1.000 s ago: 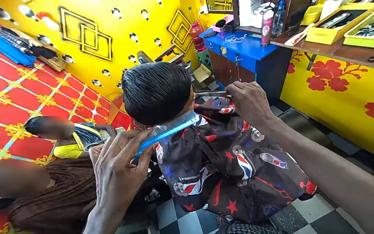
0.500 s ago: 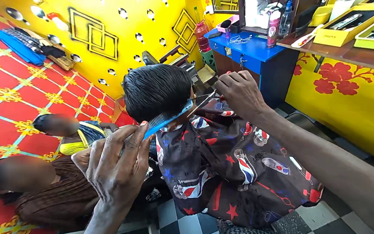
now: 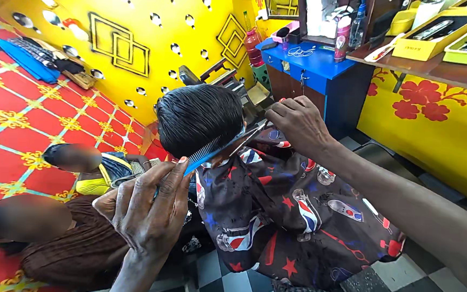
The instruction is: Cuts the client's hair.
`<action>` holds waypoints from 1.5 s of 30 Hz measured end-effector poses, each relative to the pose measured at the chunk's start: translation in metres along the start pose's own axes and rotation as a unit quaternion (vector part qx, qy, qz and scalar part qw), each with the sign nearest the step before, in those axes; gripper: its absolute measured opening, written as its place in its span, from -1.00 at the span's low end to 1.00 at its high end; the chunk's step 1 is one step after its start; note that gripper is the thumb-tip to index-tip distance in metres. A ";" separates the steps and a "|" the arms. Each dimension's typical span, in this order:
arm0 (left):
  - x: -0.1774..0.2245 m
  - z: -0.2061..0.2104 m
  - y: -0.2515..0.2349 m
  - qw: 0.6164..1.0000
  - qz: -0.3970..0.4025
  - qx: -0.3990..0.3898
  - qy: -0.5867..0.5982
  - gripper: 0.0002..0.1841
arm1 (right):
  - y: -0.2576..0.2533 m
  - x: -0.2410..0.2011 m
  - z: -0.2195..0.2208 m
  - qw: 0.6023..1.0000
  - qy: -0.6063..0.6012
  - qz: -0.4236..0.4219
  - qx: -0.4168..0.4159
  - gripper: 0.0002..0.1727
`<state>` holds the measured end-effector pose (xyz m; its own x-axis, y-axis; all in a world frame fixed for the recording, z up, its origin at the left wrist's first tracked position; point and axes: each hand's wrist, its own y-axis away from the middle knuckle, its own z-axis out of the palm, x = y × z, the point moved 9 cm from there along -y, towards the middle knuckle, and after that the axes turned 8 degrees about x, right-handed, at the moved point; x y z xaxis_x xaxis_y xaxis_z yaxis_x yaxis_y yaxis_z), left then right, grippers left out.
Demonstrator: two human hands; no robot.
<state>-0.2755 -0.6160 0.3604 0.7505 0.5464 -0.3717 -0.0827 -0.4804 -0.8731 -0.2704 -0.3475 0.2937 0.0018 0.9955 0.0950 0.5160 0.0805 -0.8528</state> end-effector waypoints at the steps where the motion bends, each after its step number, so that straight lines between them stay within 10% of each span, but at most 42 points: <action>1: 0.000 0.000 0.000 1.000 0.000 -0.001 0.003 -0.69 | -0.002 -0.001 0.000 1.000 0.007 0.004 -0.004 -0.75; 13: 0.014 0.019 0.009 0.994 0.009 -0.110 0.022 -0.67 | 0.026 0.031 -0.002 0.997 -0.025 0.064 0.024 -0.81; 45: 0.013 0.010 -0.019 0.999 0.037 0.027 -0.004 -0.69 | -0.022 0.018 -0.020 0.999 0.045 -0.017 -0.002 -0.71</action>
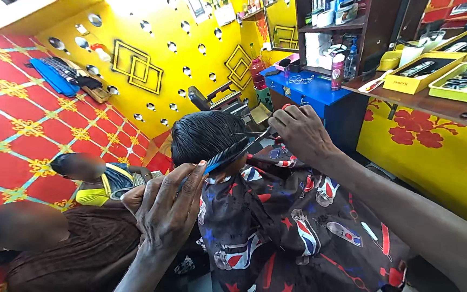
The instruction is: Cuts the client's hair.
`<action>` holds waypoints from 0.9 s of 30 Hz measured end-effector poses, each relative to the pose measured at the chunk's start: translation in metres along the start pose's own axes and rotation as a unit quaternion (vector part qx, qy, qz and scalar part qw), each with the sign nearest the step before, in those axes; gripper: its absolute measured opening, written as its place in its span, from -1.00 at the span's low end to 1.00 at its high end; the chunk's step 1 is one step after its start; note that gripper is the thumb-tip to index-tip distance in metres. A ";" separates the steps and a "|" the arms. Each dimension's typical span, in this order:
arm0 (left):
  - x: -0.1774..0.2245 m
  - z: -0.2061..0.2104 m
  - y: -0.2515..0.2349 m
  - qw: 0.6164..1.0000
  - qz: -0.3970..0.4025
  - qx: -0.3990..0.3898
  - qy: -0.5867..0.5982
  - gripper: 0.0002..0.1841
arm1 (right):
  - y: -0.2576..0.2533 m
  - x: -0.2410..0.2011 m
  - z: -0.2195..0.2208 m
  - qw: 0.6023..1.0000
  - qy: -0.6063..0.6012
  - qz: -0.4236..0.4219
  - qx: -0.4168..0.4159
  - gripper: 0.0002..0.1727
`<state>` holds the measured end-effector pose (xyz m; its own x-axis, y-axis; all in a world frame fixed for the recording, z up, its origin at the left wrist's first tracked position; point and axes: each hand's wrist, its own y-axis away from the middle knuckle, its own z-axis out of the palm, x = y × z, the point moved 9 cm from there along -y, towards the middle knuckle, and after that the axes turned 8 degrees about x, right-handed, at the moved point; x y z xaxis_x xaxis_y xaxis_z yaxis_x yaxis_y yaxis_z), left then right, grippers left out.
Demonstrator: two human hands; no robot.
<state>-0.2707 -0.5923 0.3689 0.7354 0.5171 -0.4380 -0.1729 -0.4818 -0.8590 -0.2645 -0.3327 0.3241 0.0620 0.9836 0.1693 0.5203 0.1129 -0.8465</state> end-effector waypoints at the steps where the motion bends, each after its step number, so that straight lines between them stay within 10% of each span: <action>1: 0.000 0.000 0.000 1.000 0.002 0.001 0.001 -0.70 | -0.003 -0.008 -0.002 1.000 -0.002 -0.009 0.003 -0.72; 7: -0.012 -0.013 -0.004 0.997 -0.050 0.041 0.030 -0.65 | 0.007 -0.016 -0.014 0.998 -0.057 0.007 0.018 -0.74; 12: -0.051 -0.002 -0.010 0.972 -0.168 -0.097 0.136 -0.71 | 0.033 0.006 -0.003 0.991 -0.079 0.102 0.019 -0.79; 27: -0.074 0.018 0.051 0.931 -0.190 -0.227 0.212 -0.61 | 0.045 -0.004 -0.004 0.993 -0.016 0.112 -0.023 -0.78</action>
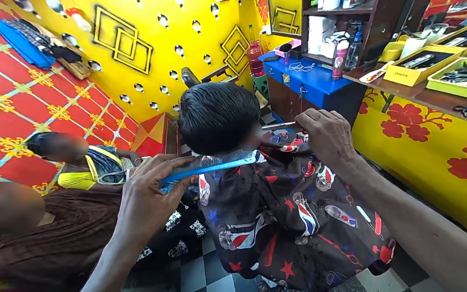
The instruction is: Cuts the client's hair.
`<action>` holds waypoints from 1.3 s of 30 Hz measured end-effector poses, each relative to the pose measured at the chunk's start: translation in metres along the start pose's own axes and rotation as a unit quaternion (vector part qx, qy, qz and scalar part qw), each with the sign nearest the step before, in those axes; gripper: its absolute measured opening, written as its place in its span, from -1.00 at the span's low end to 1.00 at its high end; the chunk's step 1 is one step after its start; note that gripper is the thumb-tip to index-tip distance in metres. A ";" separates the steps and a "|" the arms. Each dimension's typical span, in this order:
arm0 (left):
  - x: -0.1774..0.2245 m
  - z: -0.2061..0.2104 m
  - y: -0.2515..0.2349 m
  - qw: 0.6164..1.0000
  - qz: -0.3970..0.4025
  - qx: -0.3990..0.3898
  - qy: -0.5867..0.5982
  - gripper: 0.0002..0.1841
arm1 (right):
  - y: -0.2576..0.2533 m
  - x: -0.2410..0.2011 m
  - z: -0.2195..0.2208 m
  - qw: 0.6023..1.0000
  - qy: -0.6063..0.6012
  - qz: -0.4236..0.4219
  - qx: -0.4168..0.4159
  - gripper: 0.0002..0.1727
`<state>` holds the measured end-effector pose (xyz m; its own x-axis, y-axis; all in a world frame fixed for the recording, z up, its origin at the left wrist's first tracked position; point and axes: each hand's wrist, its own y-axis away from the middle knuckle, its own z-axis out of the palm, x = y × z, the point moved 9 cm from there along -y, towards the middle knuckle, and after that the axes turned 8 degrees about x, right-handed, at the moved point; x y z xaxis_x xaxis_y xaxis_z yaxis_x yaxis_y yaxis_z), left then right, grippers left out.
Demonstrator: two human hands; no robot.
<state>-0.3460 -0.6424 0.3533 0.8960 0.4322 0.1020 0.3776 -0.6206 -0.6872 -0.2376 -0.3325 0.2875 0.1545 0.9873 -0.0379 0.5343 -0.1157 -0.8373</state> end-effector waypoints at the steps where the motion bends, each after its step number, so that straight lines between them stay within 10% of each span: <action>1: 0.004 -0.003 -0.002 1.000 0.017 0.013 -0.006 -0.63 | -0.001 -0.003 0.001 1.000 0.002 -0.005 -0.005 -0.78; 17: 0.036 -0.019 -0.004 0.958 0.172 0.206 -0.100 -0.72 | -0.025 -0.061 0.005 0.996 0.037 -0.067 -0.037 -0.74; 32: 0.039 -0.021 -0.004 0.956 0.182 0.217 -0.082 -0.71 | -0.021 -0.064 -0.014 0.998 0.000 -0.057 -0.013 -0.77; 39: 0.025 -0.013 -0.017 0.991 0.117 0.063 -0.028 -0.67 | -0.013 -0.019 -0.015 1.000 -0.011 -0.002 -0.014 -0.72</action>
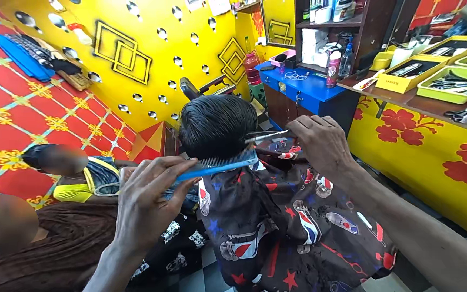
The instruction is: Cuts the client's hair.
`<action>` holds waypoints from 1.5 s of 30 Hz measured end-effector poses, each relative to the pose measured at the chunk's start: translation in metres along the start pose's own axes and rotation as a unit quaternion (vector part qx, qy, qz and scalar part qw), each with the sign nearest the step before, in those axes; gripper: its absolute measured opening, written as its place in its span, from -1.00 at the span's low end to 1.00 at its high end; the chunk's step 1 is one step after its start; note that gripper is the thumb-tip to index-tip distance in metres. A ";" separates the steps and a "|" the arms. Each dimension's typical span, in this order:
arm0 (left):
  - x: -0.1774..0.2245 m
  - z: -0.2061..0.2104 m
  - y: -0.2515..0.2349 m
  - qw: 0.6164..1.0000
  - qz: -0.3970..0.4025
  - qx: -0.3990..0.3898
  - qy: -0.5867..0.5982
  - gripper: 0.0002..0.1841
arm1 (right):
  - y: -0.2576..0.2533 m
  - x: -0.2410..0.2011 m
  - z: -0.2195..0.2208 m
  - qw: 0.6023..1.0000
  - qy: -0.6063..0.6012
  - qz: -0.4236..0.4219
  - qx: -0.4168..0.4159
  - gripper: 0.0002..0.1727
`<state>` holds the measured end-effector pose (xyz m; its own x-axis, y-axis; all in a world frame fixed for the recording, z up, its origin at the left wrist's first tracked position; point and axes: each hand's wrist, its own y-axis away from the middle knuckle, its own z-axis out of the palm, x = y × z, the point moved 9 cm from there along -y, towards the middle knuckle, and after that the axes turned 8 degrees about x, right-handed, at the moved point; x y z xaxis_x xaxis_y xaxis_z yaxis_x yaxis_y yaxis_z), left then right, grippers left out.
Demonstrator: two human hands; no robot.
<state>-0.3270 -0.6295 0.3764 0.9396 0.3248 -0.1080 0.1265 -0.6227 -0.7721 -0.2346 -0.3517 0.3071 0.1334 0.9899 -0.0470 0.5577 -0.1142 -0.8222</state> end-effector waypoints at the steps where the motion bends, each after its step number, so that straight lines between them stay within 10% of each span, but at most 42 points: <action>1: -0.001 -0.004 -0.004 1.000 -0.002 0.013 0.001 -0.67 | -0.002 0.001 -0.002 1.000 0.003 -0.004 0.007 -0.74; 10: 0.022 -0.018 -0.022 0.988 0.052 0.120 -0.077 -0.70 | -0.025 -0.013 0.009 0.994 0.041 -0.050 -0.088 -0.48; 18: 0.025 -0.019 -0.019 0.984 0.068 0.144 -0.082 -0.71 | -0.029 -0.032 -0.009 0.994 0.007 -0.096 -0.056 -0.72; 31: -0.059 0.002 0.000 0.988 -0.029 0.073 0.135 -0.77 | 0.027 -0.005 -0.005 0.991 -0.095 0.092 0.020 -0.72; 45: -0.067 0.050 0.068 0.943 0.169 0.181 0.224 -0.80 | 0.083 -0.209 0.028 0.880 -0.316 0.352 -0.035 -0.74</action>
<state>-0.3972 -0.6585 0.3000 0.9571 -0.2317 -0.1740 -0.2449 -0.3264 -0.9130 -0.2392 -0.5660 0.2325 -0.0030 0.5179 -0.8555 0.5706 -0.7016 -0.4268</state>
